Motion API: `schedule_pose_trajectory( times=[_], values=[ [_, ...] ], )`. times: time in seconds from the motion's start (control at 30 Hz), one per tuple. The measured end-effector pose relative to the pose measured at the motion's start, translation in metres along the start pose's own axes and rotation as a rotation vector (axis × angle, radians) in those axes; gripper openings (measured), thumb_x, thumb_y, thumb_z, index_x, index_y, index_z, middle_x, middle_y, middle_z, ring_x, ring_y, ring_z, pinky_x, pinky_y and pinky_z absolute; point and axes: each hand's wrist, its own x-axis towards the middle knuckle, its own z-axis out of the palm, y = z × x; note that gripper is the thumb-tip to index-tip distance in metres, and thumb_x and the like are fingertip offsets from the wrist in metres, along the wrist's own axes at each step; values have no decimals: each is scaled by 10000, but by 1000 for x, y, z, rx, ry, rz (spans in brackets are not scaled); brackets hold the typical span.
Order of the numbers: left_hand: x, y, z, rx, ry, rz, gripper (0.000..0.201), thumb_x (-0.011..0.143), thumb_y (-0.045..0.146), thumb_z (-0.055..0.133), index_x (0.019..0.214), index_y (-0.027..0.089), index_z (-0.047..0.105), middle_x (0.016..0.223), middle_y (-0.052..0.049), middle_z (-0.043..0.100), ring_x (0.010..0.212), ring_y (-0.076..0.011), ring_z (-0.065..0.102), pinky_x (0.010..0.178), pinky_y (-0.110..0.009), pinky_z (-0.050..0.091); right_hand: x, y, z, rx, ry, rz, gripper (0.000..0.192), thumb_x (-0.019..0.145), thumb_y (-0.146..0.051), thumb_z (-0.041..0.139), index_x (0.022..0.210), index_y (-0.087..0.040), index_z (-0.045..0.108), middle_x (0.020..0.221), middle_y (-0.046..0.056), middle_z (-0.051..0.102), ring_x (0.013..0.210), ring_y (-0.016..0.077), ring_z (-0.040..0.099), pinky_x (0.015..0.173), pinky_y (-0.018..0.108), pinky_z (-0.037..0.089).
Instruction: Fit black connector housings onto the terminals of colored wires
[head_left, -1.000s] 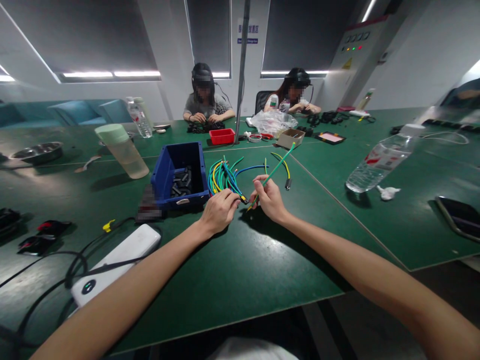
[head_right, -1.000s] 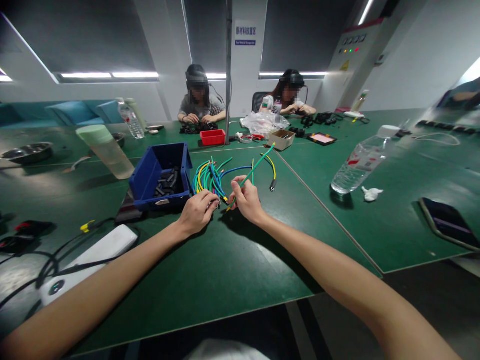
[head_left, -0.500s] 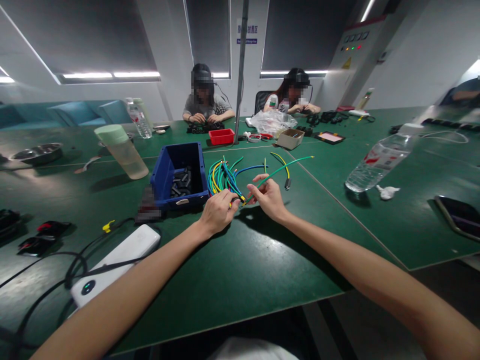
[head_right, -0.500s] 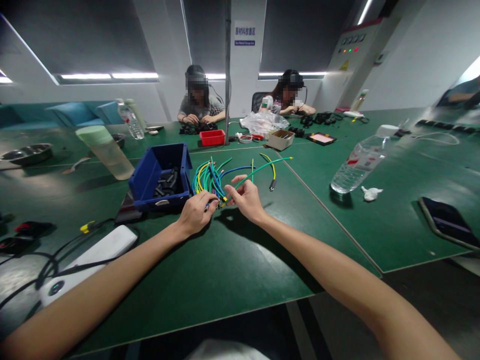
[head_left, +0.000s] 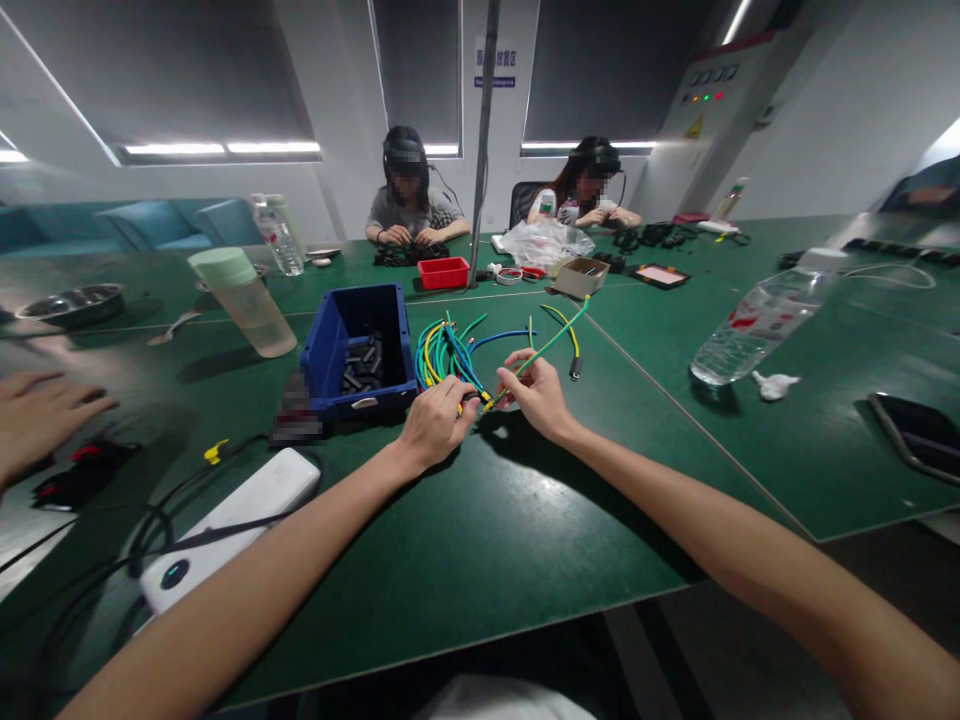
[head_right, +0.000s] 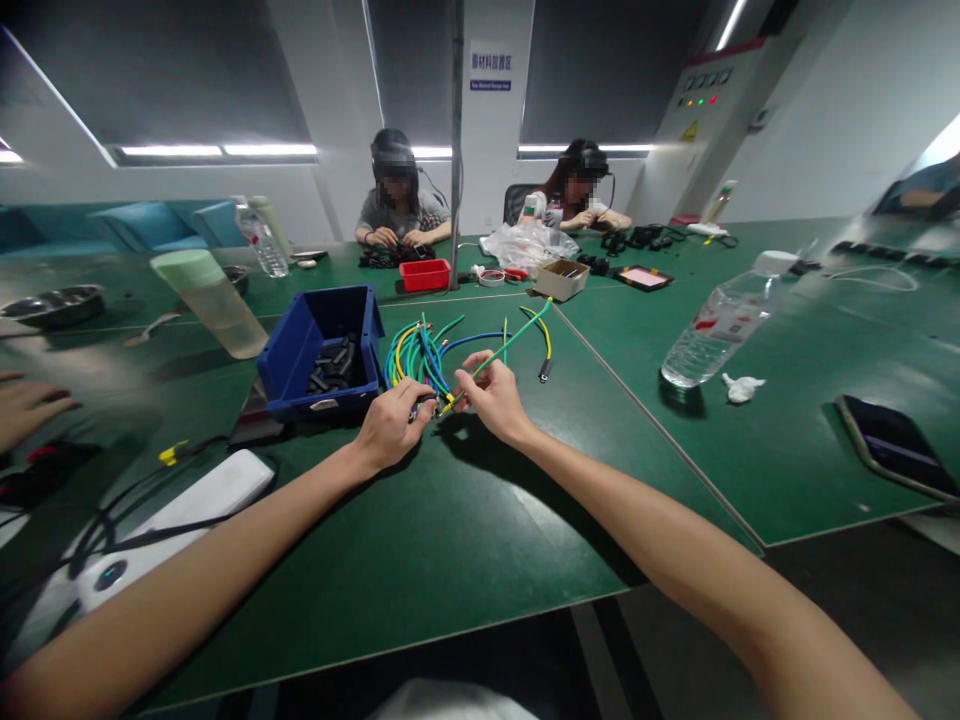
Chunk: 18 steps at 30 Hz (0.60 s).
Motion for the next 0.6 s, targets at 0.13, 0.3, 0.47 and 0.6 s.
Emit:
schedule_pose_trajectory(
  times=[0.13, 0.3, 0.47, 0.6],
  values=[
    [-1, -2, 2, -26, 29, -10, 187, 922, 269, 412, 1056, 172, 499, 941, -72, 590, 878, -192, 589, 786, -324, 488, 0, -1, 0, 16, 12, 1, 314, 774, -434, 612, 929, -213, 451, 610, -45, 615, 470, 140, 613, 475, 274, 523],
    [-2, -3, 4, -13, 39, -22, 212, 921, 274, 426, 1101, 169, 470, 969, -80, 613, 883, -199, 615, 776, -325, 497, 0, -2, 1, 18, 11, -17, 297, 791, -450, 595, 905, -210, 460, 605, -36, 615, 508, 145, 629, 482, 259, 514],
    [-2, -3, 4, -11, 46, -16, 213, 917, 281, 439, 1093, 168, 478, 967, -83, 644, 865, -202, 638, 762, -324, 504, 1, -3, 2, 59, 46, -7, 350, 812, -535, 537, 890, -203, 460, 577, -37, 606, 475, 141, 624, 439, 234, 483],
    [-1, -2, 3, -8, 35, -9, 212, 920, 283, 438, 1082, 155, 484, 956, -85, 651, 835, -199, 639, 747, -319, 505, 2, -3, 1, 77, 78, 4, 405, 822, -595, 480, 858, -192, 504, 604, -20, 600, 479, 135, 617, 437, 235, 479]
  ],
)
